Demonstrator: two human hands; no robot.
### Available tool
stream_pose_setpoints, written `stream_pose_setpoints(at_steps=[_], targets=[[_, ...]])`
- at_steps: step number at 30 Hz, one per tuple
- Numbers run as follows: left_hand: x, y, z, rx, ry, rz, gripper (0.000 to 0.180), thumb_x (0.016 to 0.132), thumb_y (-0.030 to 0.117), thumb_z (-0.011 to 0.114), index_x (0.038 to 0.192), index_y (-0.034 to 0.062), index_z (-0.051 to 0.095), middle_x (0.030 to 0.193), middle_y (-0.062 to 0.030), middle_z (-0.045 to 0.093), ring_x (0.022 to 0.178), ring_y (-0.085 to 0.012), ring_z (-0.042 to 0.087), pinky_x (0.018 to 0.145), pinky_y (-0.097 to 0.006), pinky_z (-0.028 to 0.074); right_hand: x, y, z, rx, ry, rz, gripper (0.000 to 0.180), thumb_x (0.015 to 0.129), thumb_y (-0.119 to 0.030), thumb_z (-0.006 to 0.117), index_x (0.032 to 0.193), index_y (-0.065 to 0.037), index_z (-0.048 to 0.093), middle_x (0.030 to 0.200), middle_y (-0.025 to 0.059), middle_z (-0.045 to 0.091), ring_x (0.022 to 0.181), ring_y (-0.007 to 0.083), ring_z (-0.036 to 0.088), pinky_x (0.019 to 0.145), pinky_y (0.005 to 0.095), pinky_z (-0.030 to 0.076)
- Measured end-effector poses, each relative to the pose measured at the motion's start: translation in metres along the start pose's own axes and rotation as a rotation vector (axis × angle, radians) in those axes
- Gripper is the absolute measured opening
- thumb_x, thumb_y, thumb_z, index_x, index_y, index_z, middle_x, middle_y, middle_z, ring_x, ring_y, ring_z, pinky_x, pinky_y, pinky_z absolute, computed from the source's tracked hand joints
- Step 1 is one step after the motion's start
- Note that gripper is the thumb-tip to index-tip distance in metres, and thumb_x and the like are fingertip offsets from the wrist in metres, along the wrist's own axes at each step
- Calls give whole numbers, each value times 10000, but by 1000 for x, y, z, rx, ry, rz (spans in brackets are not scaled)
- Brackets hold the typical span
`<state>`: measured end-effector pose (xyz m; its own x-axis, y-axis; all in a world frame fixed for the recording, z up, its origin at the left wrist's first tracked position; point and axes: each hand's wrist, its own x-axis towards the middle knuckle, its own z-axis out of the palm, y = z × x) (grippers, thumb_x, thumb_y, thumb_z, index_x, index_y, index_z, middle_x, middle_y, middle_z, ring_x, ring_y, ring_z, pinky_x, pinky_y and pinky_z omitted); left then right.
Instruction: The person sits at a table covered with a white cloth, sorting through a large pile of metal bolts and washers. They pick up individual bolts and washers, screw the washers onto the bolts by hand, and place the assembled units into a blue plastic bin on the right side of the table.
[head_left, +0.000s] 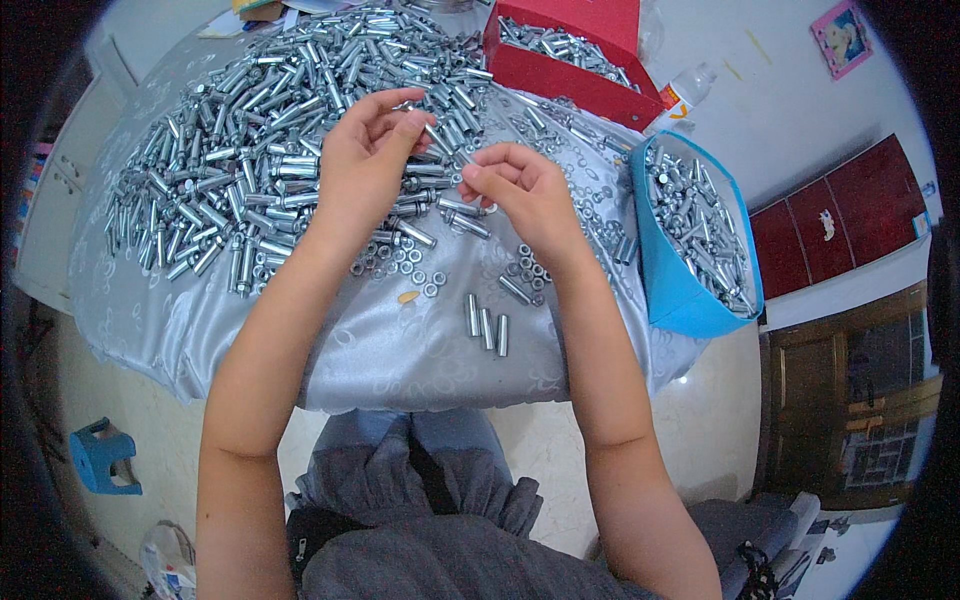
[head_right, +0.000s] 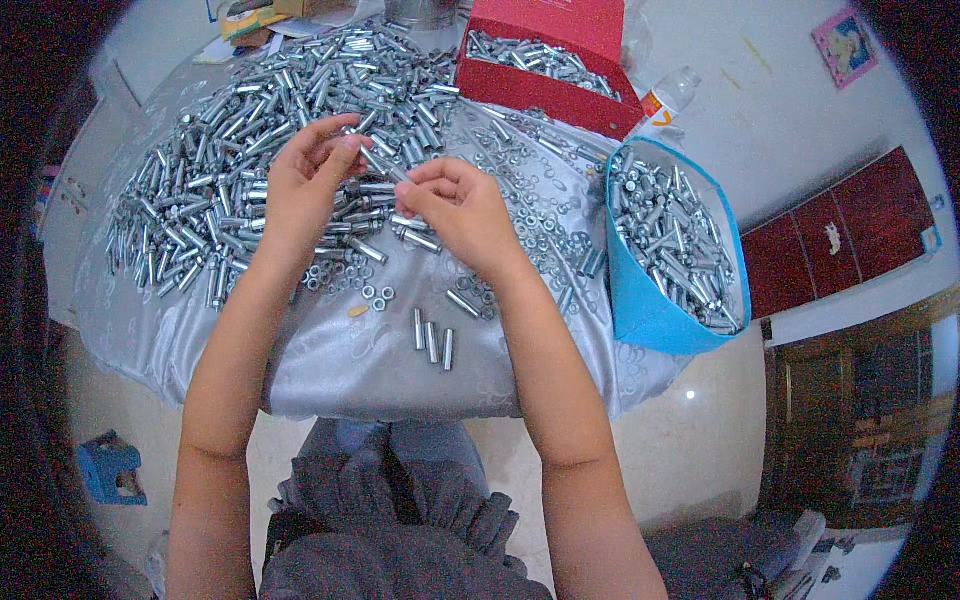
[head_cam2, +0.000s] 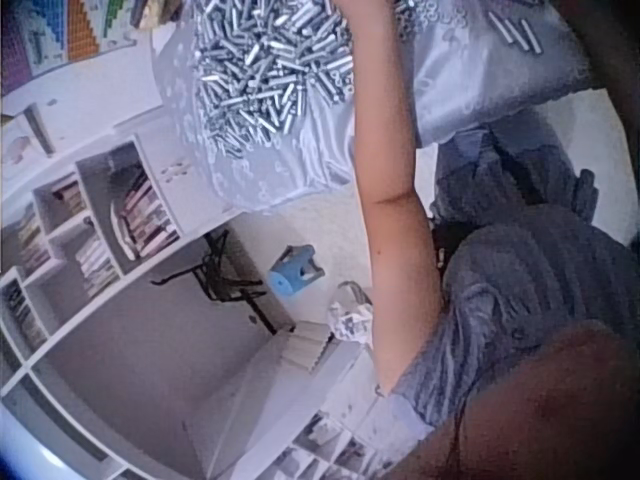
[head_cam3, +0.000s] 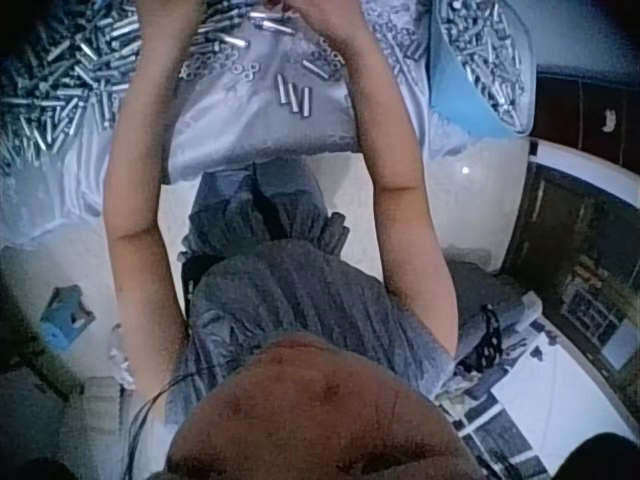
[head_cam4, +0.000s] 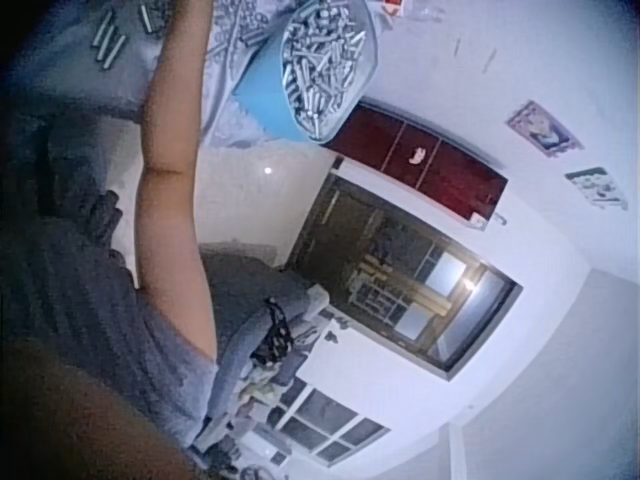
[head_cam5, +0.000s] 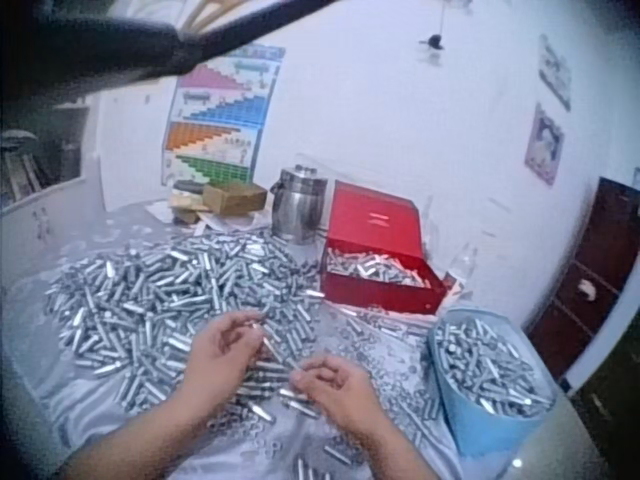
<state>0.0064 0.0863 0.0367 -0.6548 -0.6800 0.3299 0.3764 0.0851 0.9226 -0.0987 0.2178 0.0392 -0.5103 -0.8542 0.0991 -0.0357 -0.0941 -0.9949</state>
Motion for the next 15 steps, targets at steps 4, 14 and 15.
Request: stream_pose_setpoints(at_steps=[4, 14, 15], targets=[[-1, -1, 1, 6, -7, 53, 248, 837, 85, 529, 1056, -29, 503, 875, -101, 610, 747, -109, 570, 685, -215, 471, 0, 0, 0, -21, -12, -2, 157, 780, -80, 600, 885, 24, 549, 768, 84, 617, 708, 116, 585, 647, 217, 466], [-8, -1, 7, 91, -184, 42, 287, 853, 187, 531, 1049, -19, 566, 879, -77, 625, 774, -88, 557, 710, -214, 440, 1, 0, 1, 5, 32, -43, 178, 785, -107, 610, 895, 25, 566, 779, 86, 620, 710, 117, 586, 651, 214, 466], [-12, 0, 8, 124, -235, -2, 291, 851, 192, 533, 1054, -13, 566, 874, -72, 625, 767, -83, 552, 698, -212, 437, 2, 2, -2, -3, 41, -55, 178, 782, -104, 612, 897, 24, 569, 783, 87, 620, 715, 116, 586, 651, 212, 466]])
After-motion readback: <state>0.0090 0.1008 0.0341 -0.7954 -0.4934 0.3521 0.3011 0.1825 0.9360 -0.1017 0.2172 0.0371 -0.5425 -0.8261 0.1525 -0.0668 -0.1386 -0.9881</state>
